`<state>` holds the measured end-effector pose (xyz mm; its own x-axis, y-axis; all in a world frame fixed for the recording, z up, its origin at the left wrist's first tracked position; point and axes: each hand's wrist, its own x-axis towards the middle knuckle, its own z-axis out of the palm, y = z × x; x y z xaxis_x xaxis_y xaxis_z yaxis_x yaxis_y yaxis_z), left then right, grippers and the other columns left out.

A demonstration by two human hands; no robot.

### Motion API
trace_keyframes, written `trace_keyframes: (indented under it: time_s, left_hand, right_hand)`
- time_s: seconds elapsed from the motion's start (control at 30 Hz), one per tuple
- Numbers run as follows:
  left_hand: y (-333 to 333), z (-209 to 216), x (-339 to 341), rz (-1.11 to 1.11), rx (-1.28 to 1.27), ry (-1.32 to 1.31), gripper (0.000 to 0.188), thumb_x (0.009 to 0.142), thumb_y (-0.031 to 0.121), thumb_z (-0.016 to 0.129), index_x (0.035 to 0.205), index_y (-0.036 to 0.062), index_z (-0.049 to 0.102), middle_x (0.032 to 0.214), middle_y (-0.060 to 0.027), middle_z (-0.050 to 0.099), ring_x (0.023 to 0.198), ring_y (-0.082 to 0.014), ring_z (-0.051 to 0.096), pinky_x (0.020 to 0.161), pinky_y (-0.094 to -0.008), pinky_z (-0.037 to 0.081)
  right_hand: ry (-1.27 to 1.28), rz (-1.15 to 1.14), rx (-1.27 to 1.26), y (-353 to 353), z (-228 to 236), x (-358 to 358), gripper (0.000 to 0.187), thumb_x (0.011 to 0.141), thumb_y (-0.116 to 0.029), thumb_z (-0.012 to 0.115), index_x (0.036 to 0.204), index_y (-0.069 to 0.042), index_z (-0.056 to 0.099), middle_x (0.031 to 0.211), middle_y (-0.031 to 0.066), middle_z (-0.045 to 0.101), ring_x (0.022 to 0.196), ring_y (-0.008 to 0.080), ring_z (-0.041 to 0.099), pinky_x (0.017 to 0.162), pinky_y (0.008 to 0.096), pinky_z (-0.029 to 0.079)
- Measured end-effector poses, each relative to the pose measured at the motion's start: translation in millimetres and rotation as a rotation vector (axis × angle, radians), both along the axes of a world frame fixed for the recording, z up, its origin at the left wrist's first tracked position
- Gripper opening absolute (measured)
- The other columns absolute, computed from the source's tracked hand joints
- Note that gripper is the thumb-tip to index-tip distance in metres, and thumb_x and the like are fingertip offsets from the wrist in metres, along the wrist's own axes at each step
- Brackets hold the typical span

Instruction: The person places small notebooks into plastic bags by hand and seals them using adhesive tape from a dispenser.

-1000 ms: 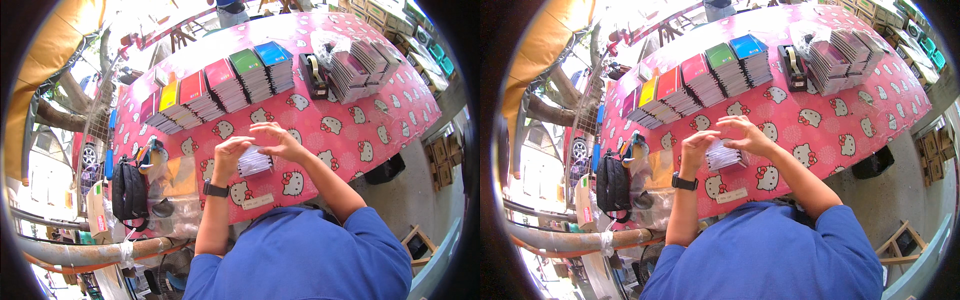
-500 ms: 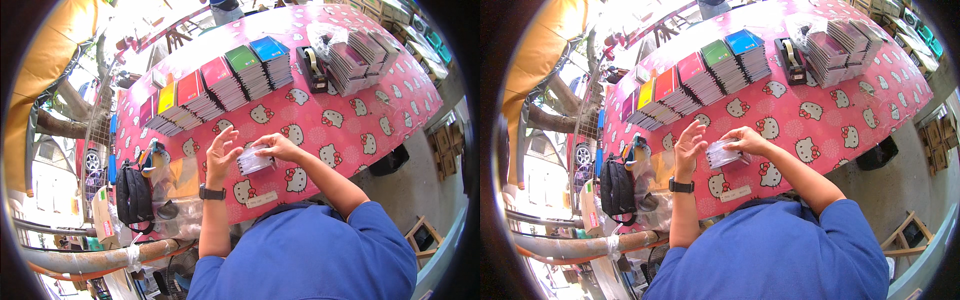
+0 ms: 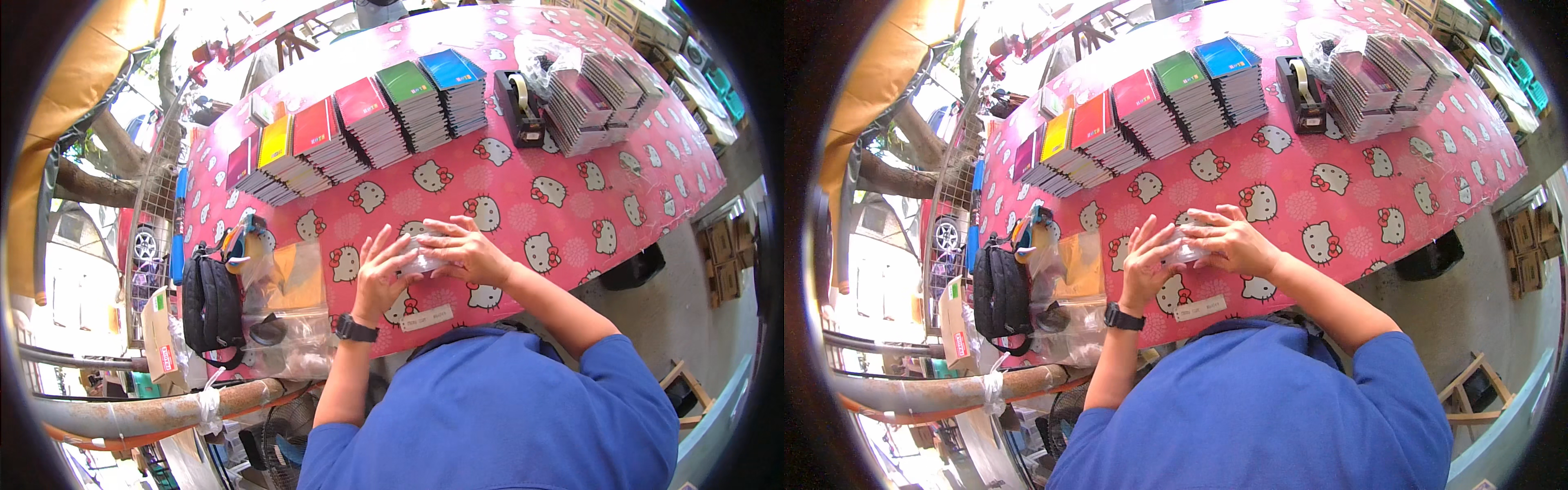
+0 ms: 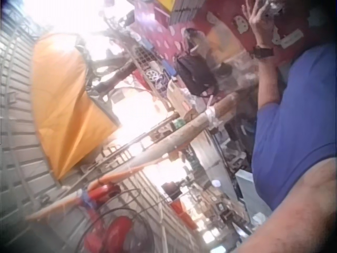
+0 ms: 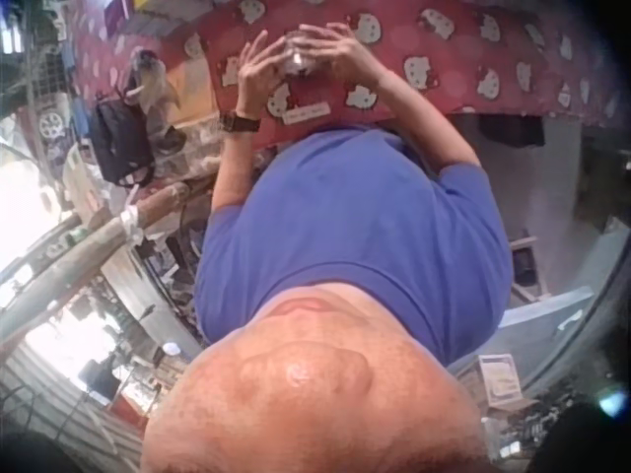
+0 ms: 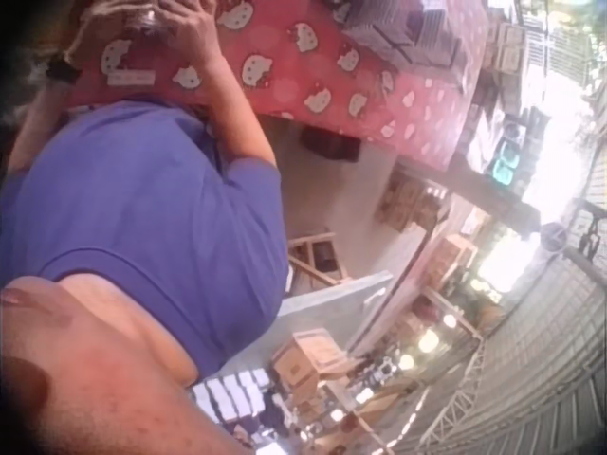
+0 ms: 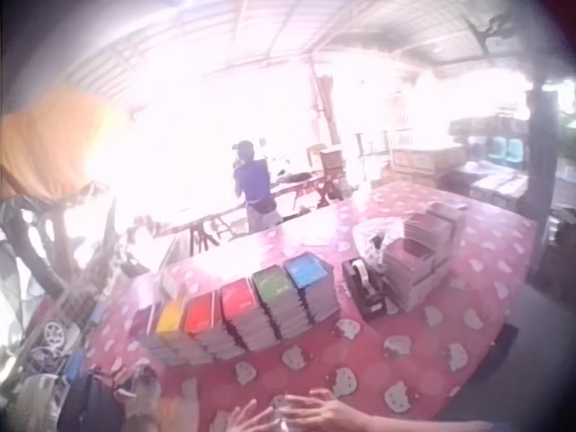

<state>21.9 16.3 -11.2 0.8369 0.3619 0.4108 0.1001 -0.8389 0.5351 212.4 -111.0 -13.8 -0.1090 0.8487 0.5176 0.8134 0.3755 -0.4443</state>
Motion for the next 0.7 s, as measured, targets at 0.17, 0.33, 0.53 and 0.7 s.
trace_keyframes:
  time_s: [0.17, 0.33, 0.53, 0.7]
  left_hand:
    - [-26.9, -24.3, 4.3, 0.18, -0.149, -0.31, 0.016, 0.078, 0.02, 0.068, 0.092, 0.0142, 0.072, 0.105, -0.0013, 0.067, 0.12, -0.0233, 0.049, 0.107, -0.0421, 0.022]
    - [-35.9, -27.8, 14.3, 0.362, -0.367, -0.387, 0.029, 0.082, 0.008, 0.065, 0.109, 0.002, 0.06, 0.117, -0.0095, 0.054, 0.103, -0.0168, 0.056, 0.08, -0.0306, 0.046]
    - [-44.5, -5.0, 21.3, 0.562, -0.211, -0.432, 0.058, 0.082, 0.012, 0.064, 0.134, 0.0048, 0.039, 0.114, -0.0121, 0.054, 0.108, -0.0224, 0.048, 0.095, -0.0391, 0.034]
    - [-88.7, -11.2, 19.4, 0.464, 0.253, 0.165, 0.058, 0.086, 0.033, 0.056, 0.135, 0.0081, 0.038, 0.136, -0.0094, 0.041, 0.13, -0.0239, 0.032, 0.106, -0.0549, 0.013]
  right_hand:
    - [0.076, -0.122, 0.127, -3.4, -11.3, -16.8, 0.026, 0.079, -0.024, 0.066, 0.102, -0.012, 0.067, 0.112, 0.0015, 0.064, 0.12, 0.0188, 0.05, 0.097, 0.0384, 0.033]
    - [0.27, -0.171, 0.084, 10.7, -1.3, -22.9, 0.021, 0.071, -0.023, 0.072, 0.082, -0.007, 0.063, 0.089, 0.0045, 0.064, 0.091, 0.021, 0.058, 0.085, 0.0372, 0.04]
    - [0.635, -0.202, -0.38, 52.4, 14.5, 0.9, 0.024, 0.066, -0.019, 0.078, 0.079, -0.002, 0.066, 0.078, 0.008, 0.064, 0.07, 0.0162, 0.059, 0.064, 0.029, 0.047]
    - [0.677, -0.167, -0.694, 65.6, 23.9, 8.5, 0.021, 0.068, -0.02, 0.076, 0.08, -0.004, 0.07, 0.075, 0.0083, 0.067, 0.069, 0.0126, 0.061, 0.067, 0.0293, 0.049]
